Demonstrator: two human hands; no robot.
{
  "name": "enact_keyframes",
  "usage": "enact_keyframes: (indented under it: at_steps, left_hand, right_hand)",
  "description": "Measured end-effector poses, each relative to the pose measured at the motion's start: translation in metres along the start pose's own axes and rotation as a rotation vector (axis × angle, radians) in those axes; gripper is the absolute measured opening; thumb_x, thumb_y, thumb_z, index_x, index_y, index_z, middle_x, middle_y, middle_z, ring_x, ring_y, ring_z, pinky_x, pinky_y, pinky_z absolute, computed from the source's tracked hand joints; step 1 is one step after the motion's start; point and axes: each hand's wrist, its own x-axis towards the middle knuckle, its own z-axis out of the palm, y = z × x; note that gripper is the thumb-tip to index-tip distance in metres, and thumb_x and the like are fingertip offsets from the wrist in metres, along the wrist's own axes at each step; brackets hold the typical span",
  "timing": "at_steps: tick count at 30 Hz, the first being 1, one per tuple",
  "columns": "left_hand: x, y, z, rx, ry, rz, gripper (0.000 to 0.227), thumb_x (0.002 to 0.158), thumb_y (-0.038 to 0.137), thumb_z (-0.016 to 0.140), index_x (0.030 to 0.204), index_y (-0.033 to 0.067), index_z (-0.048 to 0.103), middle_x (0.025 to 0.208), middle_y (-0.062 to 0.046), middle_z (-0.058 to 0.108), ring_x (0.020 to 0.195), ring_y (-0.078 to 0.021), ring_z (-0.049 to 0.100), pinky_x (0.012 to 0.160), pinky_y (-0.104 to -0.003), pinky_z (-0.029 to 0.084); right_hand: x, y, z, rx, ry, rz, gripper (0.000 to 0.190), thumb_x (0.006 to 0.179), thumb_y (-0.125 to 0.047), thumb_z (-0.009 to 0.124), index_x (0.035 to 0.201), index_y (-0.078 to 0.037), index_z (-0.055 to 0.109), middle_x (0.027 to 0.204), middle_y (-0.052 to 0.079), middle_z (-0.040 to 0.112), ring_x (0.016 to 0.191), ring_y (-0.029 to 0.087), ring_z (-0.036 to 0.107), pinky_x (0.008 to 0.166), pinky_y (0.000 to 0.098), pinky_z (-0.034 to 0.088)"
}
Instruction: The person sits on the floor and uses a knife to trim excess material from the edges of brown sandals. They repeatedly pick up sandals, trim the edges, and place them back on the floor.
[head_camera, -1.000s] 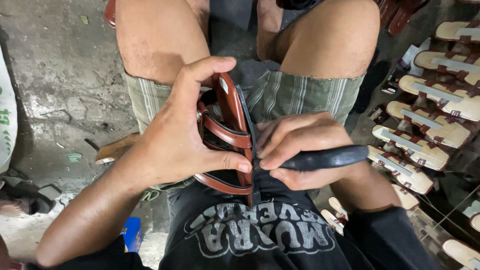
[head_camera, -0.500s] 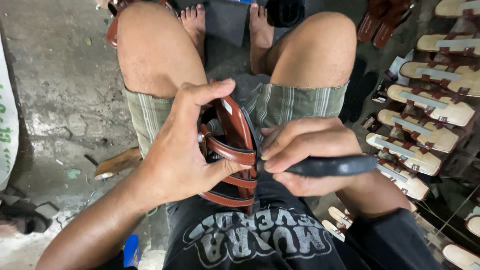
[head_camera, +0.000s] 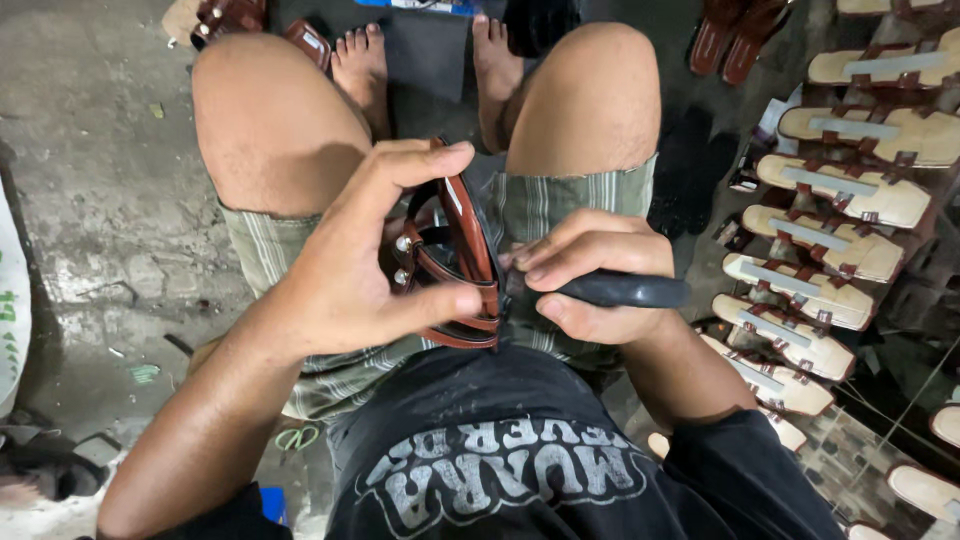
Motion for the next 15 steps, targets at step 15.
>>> enact_keyframes:
  at_steps: [15]
  left_hand:
    - [0.005, 0.001, 0.018, -0.04, 0.036, 0.05, 0.072, 0.085, 0.029, 0.092, 0.142, 0.0133, 0.051, 0.135, -0.008, 0.048, 0.124, -0.0181, 0.055, 0.102, -0.03, 0.053]
  right_hand:
    - [0.026, -0.034, -0.023, -0.086, -0.185, -0.074, 0.012, 0.084, -0.006, 0.079, 0.095, -0.003, 0.073, 0.099, 0.013, 0.075, 0.098, 0.027, 0.079, 0.093, 0.0376, 0.066]
